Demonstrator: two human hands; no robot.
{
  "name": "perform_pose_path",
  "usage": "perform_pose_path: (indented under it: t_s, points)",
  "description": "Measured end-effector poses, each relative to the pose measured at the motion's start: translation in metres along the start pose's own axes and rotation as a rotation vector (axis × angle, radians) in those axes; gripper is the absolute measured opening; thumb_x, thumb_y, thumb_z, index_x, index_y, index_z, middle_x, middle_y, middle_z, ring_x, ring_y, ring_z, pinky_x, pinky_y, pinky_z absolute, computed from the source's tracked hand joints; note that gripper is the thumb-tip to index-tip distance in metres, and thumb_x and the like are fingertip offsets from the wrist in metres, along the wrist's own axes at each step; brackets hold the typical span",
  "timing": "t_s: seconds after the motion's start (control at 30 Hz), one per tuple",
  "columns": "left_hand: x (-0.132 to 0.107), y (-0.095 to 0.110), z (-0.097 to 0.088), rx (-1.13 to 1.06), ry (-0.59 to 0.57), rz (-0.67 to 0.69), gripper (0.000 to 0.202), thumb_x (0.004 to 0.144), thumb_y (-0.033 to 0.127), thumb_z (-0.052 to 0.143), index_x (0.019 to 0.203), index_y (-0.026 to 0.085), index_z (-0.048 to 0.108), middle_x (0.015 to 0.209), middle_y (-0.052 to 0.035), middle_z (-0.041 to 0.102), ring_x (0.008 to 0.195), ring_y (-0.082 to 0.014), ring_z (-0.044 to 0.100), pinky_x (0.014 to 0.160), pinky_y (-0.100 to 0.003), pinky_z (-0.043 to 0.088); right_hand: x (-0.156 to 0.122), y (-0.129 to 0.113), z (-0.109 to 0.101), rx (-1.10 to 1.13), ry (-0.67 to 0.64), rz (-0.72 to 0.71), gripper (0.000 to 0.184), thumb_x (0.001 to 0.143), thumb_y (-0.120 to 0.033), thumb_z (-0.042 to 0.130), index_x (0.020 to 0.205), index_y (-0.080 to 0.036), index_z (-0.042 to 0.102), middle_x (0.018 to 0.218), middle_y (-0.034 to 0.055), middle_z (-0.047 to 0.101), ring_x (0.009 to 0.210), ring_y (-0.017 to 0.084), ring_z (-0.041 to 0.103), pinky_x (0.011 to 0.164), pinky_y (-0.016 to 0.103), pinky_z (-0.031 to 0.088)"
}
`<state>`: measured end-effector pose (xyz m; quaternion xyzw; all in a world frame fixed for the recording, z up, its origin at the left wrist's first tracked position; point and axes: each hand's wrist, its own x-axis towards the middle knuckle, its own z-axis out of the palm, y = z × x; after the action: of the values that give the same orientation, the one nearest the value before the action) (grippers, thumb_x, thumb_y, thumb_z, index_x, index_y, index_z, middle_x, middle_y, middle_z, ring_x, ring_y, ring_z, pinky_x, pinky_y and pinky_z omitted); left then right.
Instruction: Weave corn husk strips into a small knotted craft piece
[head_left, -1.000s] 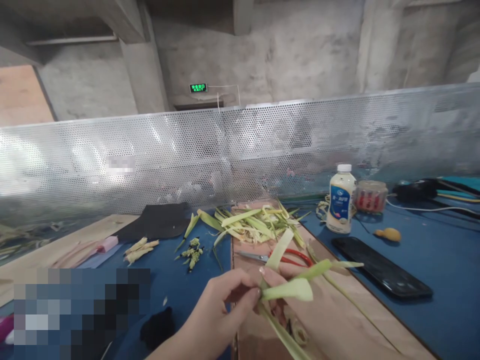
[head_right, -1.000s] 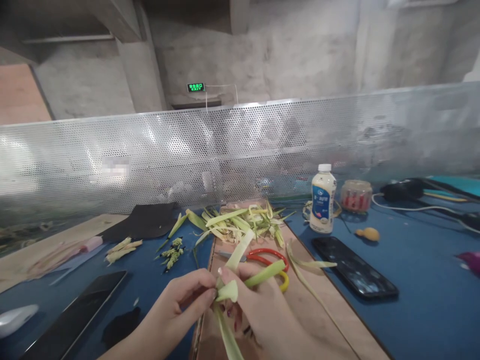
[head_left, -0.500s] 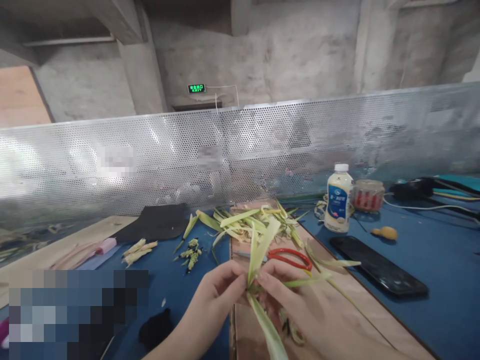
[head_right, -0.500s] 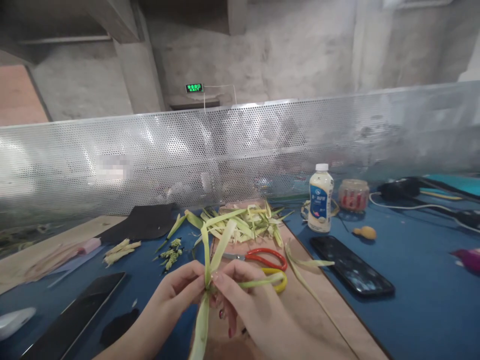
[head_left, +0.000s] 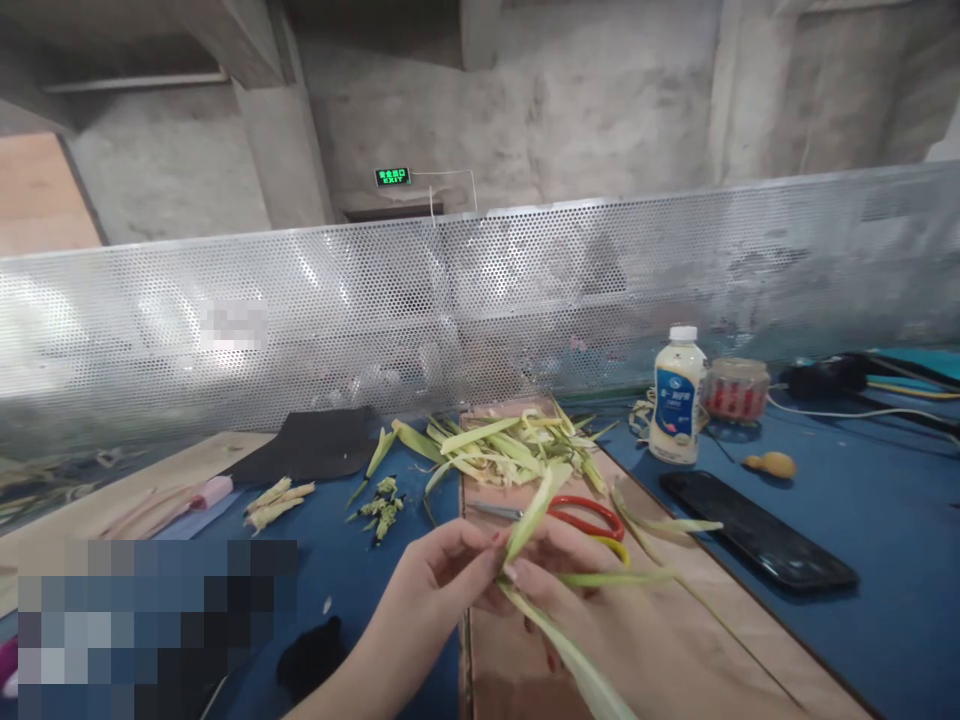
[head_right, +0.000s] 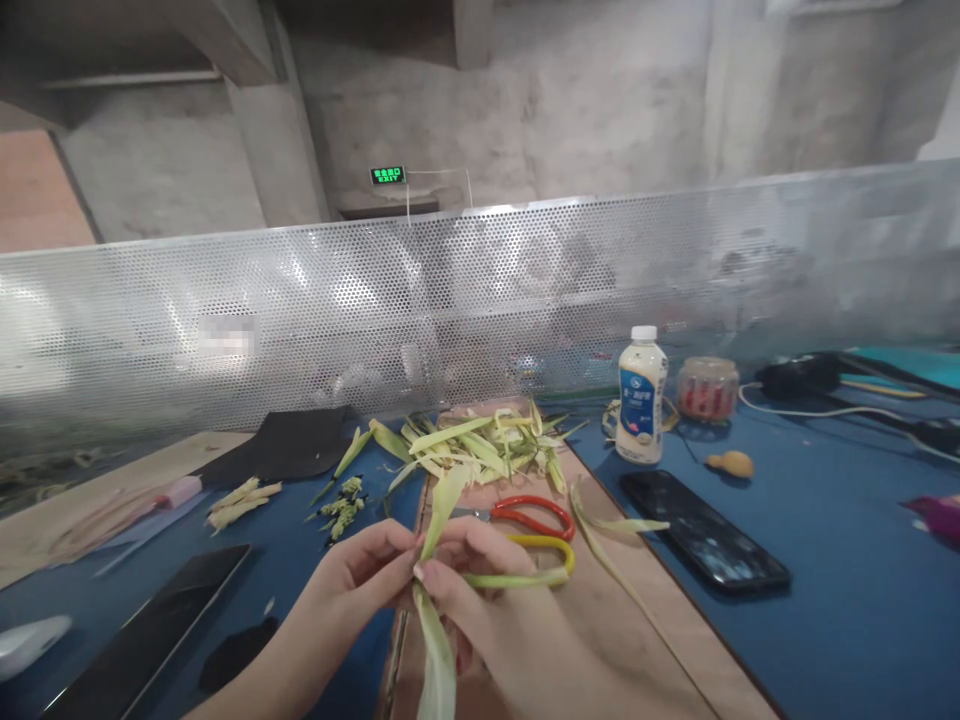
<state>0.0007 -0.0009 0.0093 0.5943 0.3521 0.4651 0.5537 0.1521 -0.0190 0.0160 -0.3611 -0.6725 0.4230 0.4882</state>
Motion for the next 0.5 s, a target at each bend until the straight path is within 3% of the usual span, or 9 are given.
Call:
perform_pose_path:
  t_s: [0.13, 0.33, 0.5]
  points:
    - [-0.002, 0.002, 0.001, 0.02, -0.019, 0.038, 0.028, 0.073, 0.041, 0.061, 0.071, 0.013, 0.054, 0.066, 0.0015, 0.057, 0.061, -0.0093, 0.055, 0.06, -0.021, 0.048, 0.0, -0.007, -0.003, -0.011, -0.015, -0.032, 0.011, 0.079, -0.031, 0.052, 0.076, -0.021, 0.056, 0.06, -0.0022, 0.056, 0.047, 0.008, 0.052, 0.039, 0.015, 0.043]
    - [-0.006, 0.001, 0.0, 0.154, 0.001, 0.132, 0.022, 0.077, 0.038, 0.057, 0.078, 0.016, 0.052, 0.068, 0.0012, 0.059, 0.061, -0.0101, 0.058, 0.059, -0.02, 0.049, -0.003, -0.003, -0.003, -0.023, -0.045, -0.023, 0.021, 0.082, -0.039, 0.048, 0.075, -0.021, 0.055, 0.053, -0.0037, 0.049, 0.039, 0.007, 0.045, 0.034, 0.016, 0.038]
    - [-0.009, -0.006, -0.007, 0.341, -0.075, 0.203, 0.016, 0.085, 0.034, 0.046, 0.087, 0.018, 0.049, 0.073, -0.0016, 0.062, 0.062, -0.0116, 0.063, 0.056, -0.019, 0.048, -0.003, 0.004, -0.002, -0.044, 0.015, -0.081, 0.024, 0.082, -0.039, 0.049, 0.07, -0.019, 0.054, 0.06, -0.0014, 0.053, 0.049, 0.009, 0.05, 0.041, 0.018, 0.042]
